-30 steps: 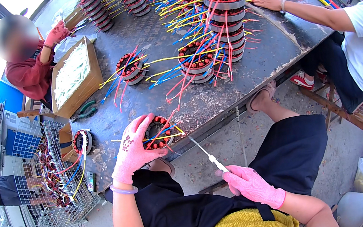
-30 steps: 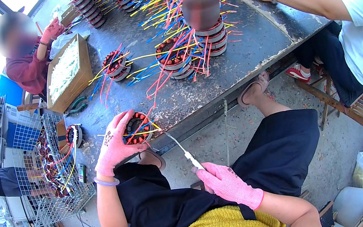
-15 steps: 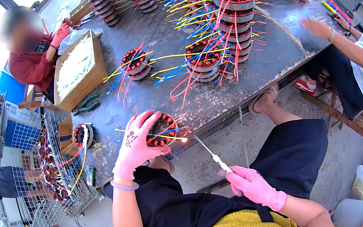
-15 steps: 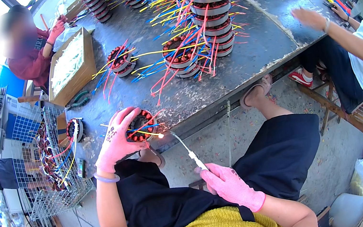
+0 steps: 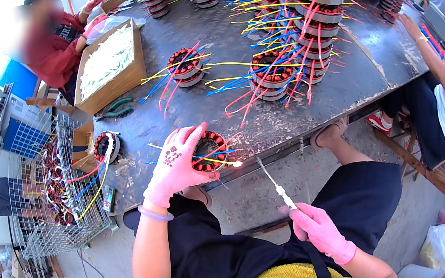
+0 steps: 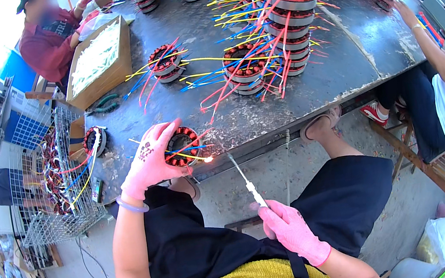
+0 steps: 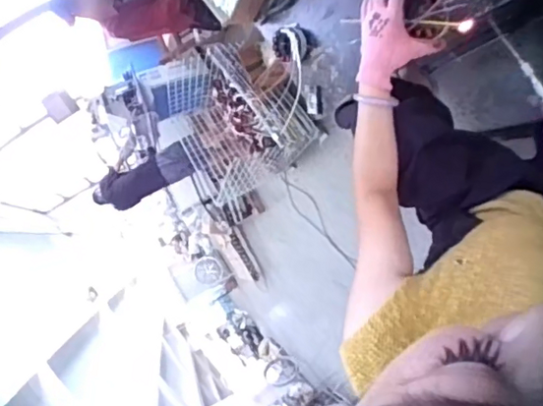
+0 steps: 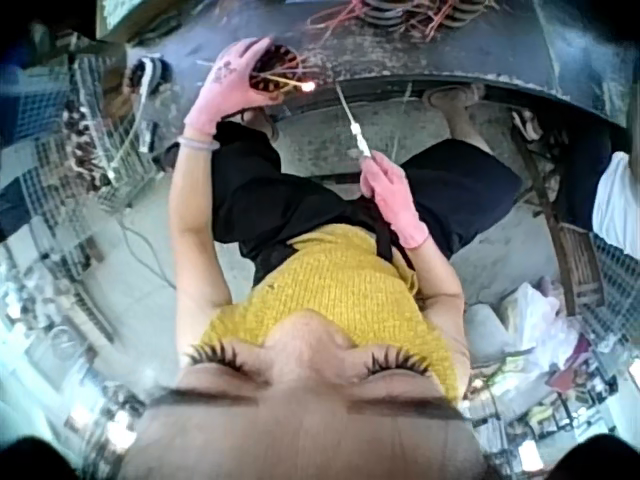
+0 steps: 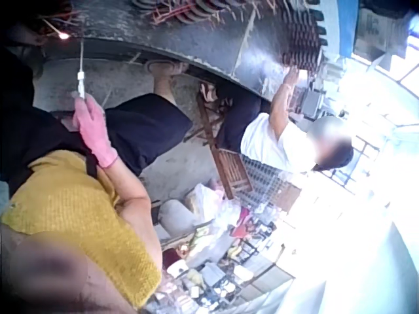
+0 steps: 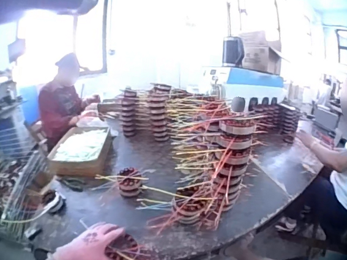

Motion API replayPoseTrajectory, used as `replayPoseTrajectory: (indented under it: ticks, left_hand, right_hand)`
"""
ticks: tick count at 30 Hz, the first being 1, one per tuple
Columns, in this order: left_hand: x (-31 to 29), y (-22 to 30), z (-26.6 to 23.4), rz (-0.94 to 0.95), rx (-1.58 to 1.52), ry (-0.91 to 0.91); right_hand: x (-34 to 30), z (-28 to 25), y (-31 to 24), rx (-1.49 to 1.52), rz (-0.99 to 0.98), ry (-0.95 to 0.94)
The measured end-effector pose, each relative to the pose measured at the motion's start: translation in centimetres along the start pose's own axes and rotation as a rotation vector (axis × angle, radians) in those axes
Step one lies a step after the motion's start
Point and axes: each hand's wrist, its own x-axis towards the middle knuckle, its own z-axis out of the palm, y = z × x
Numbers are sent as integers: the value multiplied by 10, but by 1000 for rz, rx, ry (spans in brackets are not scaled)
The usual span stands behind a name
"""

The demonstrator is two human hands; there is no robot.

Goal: The person solders wire connections on electric motor stators using a handheld soldering iron and luego stacks the finished components into a tall pile on the table.

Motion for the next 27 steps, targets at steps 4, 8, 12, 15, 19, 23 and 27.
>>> replayPoseTrajectory:
  ticks: [4,8,12,15,19,23,27]
  left_hand:
    - [0,-2,0,8,13,-1]
    - [-2,-2,2,62,22,21]
    - [-1,-1,1,29,0,-41]
    - [-4,-6,2,73,35,-2]
    - [-5,-7,-1,82,40,2]
    - [-9,-4,3,72,84,52]
    - [-10,-2,2,36,62,20]
  right_hand:
    - [-1,-1,1,-15,10,-6]
    - [-1,1,0,31,7,-25]
    - [-1,6,-1,73,1,-25]
    - [-3,9,-5,11,-21,-8]
    - [-5,9,-4,-12,-54,-1]
    - [-7,3,-3,-15,-9,0]
    - [-4,9,2,-55,-137,32]
